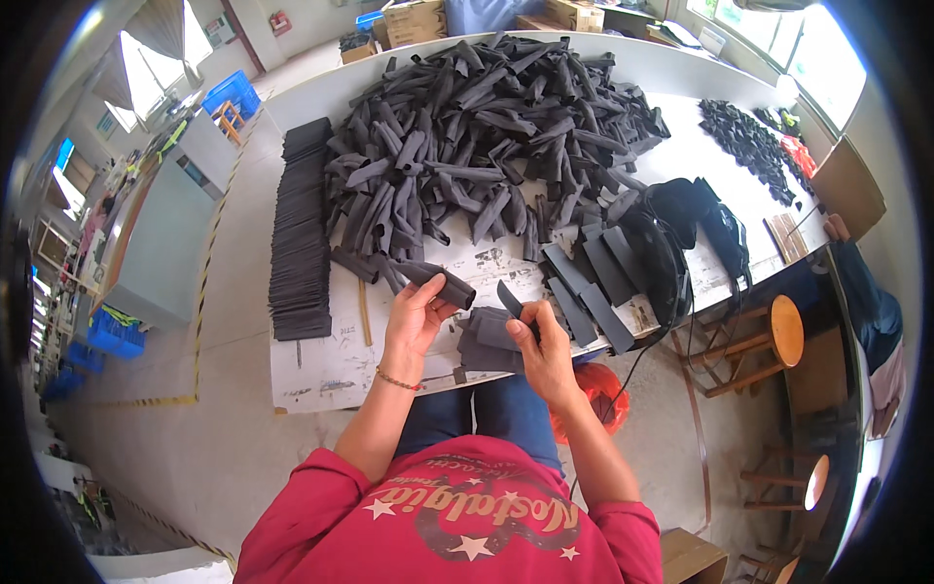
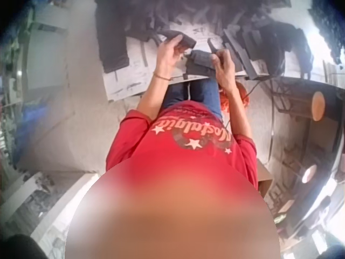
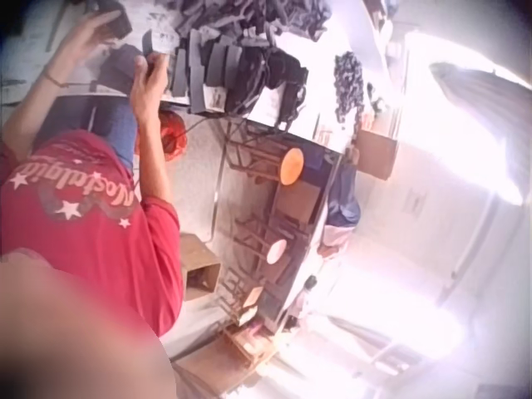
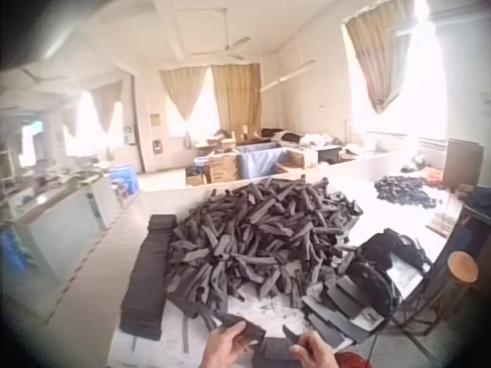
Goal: Inspecting and sorting rectangular foam pieces on a workbench in a factory setting.
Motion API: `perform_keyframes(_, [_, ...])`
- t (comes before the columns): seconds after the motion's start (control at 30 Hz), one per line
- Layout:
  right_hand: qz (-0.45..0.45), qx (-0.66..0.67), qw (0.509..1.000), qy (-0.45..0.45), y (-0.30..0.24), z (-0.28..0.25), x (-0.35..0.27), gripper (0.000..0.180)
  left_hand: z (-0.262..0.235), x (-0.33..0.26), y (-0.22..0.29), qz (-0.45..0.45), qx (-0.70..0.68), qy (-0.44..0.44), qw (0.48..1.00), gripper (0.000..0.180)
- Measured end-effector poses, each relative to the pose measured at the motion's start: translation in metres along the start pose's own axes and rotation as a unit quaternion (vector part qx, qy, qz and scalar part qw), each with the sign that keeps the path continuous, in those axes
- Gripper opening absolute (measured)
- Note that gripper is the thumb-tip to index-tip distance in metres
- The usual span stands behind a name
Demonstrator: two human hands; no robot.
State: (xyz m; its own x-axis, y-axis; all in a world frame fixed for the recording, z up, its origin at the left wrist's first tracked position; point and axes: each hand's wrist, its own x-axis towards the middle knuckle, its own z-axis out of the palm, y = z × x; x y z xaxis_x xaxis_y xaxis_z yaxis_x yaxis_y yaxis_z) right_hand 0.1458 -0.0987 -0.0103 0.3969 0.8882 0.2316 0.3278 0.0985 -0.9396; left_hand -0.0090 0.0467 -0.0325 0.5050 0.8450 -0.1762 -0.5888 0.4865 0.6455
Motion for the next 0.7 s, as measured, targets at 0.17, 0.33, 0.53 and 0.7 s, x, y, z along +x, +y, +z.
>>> perform_keyframes(0.17, [0.027,0.191,0.980,0.039,-0.020,0.023,-0.003,0.032,0.002,-0.001,-0.001,0.020,0.030,0.065,0.997,0.016])
perform_keyframes(0.33, [0.102,0.171,0.978,0.058,-0.014,0.043,0.000,0.025,0.012,-0.006,-0.010,0.045,0.021,0.055,0.997,0.021])
perform_keyframes(0.53, [0.182,0.227,0.952,0.096,-0.015,0.057,0.006,0.013,0.024,-0.018,-0.020,0.037,0.014,0.011,0.999,0.019])
perform_keyframes(0.7, [0.209,0.261,0.938,0.094,-0.026,0.051,0.012,0.019,0.022,-0.021,-0.010,0.041,-0.002,-0.009,0.999,0.019])
